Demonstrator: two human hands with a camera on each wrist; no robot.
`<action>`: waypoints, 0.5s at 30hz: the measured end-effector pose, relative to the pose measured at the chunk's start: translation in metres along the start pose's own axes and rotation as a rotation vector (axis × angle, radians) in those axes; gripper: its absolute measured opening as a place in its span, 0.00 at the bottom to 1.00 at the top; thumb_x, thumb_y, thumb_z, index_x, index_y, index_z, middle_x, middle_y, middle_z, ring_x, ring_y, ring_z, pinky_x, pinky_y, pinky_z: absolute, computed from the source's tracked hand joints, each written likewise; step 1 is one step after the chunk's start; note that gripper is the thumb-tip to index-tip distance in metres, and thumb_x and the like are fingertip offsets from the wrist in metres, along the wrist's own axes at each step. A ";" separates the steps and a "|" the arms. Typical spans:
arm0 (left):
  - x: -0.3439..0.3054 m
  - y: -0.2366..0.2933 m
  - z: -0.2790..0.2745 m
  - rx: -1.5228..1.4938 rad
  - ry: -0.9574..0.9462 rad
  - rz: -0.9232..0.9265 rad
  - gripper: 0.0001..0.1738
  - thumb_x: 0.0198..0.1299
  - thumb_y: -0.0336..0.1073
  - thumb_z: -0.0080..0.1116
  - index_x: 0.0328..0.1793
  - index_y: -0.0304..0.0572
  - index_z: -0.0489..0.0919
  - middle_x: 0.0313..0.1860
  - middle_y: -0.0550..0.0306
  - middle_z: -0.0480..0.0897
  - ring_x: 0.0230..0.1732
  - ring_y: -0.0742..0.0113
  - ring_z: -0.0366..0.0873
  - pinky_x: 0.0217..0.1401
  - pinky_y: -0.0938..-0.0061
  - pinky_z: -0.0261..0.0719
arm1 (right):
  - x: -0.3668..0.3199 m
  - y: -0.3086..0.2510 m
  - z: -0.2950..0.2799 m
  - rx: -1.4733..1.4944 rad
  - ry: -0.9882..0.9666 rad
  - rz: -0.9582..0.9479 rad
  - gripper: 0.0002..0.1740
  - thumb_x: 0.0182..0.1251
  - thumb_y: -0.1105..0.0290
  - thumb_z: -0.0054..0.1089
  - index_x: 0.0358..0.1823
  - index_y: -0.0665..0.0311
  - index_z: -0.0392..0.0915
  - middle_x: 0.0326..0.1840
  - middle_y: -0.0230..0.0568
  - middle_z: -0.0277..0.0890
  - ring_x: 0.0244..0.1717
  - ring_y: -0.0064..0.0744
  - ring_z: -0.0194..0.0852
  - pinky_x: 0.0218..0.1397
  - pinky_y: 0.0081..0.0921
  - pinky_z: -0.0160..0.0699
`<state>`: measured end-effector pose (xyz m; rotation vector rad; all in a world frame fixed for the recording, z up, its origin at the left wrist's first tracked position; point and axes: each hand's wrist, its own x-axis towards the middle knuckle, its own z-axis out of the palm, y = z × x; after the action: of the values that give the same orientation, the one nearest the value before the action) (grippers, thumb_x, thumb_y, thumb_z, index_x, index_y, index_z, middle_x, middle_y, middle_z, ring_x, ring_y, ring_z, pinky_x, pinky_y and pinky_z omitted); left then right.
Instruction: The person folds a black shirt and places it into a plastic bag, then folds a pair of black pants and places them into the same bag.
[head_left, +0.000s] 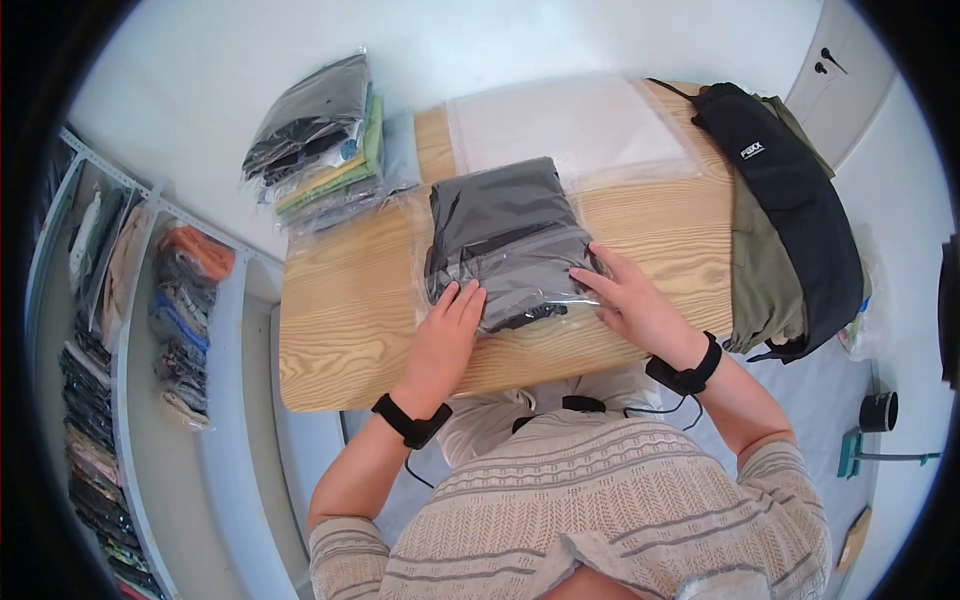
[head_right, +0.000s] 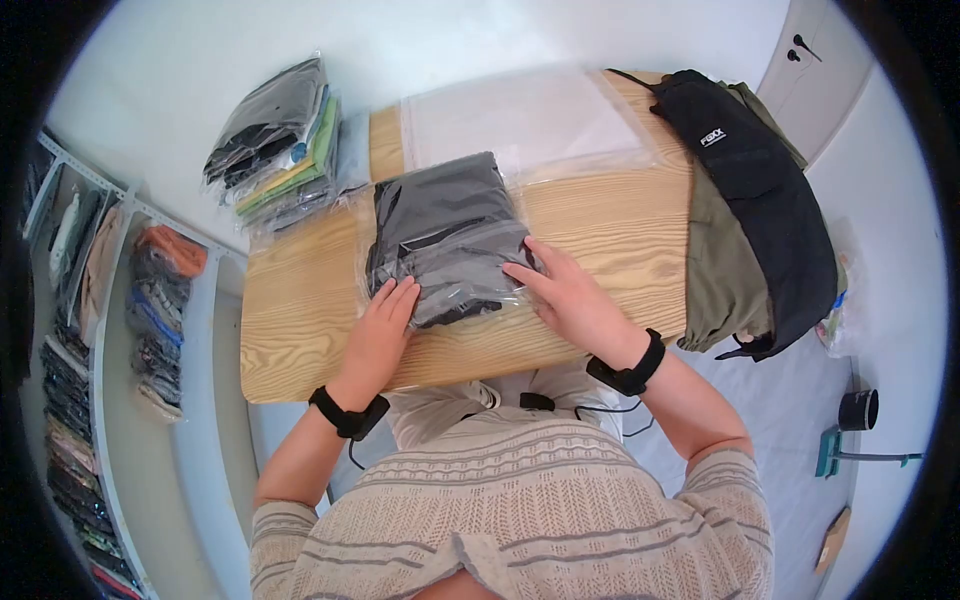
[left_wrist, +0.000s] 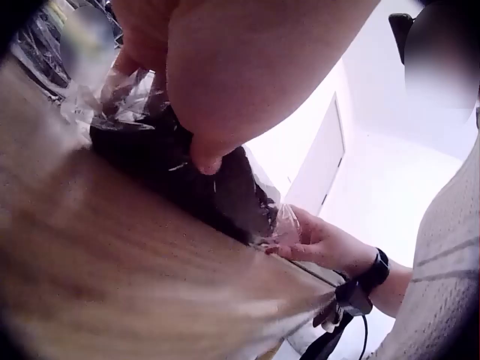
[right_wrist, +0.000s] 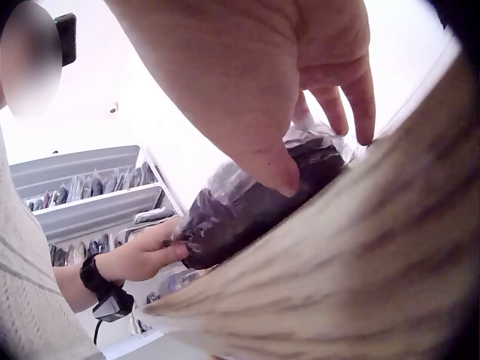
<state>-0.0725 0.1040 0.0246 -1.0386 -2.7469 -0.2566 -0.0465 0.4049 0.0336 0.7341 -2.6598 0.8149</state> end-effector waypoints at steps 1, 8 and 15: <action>0.000 -0.004 0.002 -0.036 0.019 0.008 0.36 0.52 0.27 0.61 0.69 0.41 0.65 0.68 0.50 0.69 0.67 0.47 0.66 0.69 0.62 0.68 | 0.000 0.000 -0.001 -0.003 0.002 0.000 0.31 0.51 0.81 0.60 0.61 0.58 0.72 0.70 0.52 0.59 0.67 0.51 0.62 0.65 0.42 0.67; 0.006 0.011 -0.065 -0.357 -0.054 -0.209 0.25 0.60 0.28 0.54 0.66 0.41 0.70 0.60 0.45 0.76 0.61 0.47 0.73 0.62 0.63 0.72 | 0.009 -0.004 -0.038 0.160 0.104 -0.031 0.28 0.54 0.78 0.63 0.59 0.58 0.74 0.68 0.47 0.65 0.70 0.51 0.60 0.67 0.39 0.66; -0.007 0.005 -0.104 -0.557 -0.035 -0.232 0.21 0.63 0.31 0.52 0.62 0.38 0.73 0.50 0.41 0.80 0.50 0.47 0.78 0.54 0.66 0.73 | 0.042 -0.015 -0.046 0.399 0.037 -0.111 0.29 0.48 0.75 0.72 0.56 0.59 0.77 0.66 0.40 0.71 0.69 0.44 0.64 0.67 0.35 0.66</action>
<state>-0.0518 0.0800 0.1239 -0.8227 -2.8931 -1.0951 -0.0688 0.4050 0.0936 0.9363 -2.4223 1.3319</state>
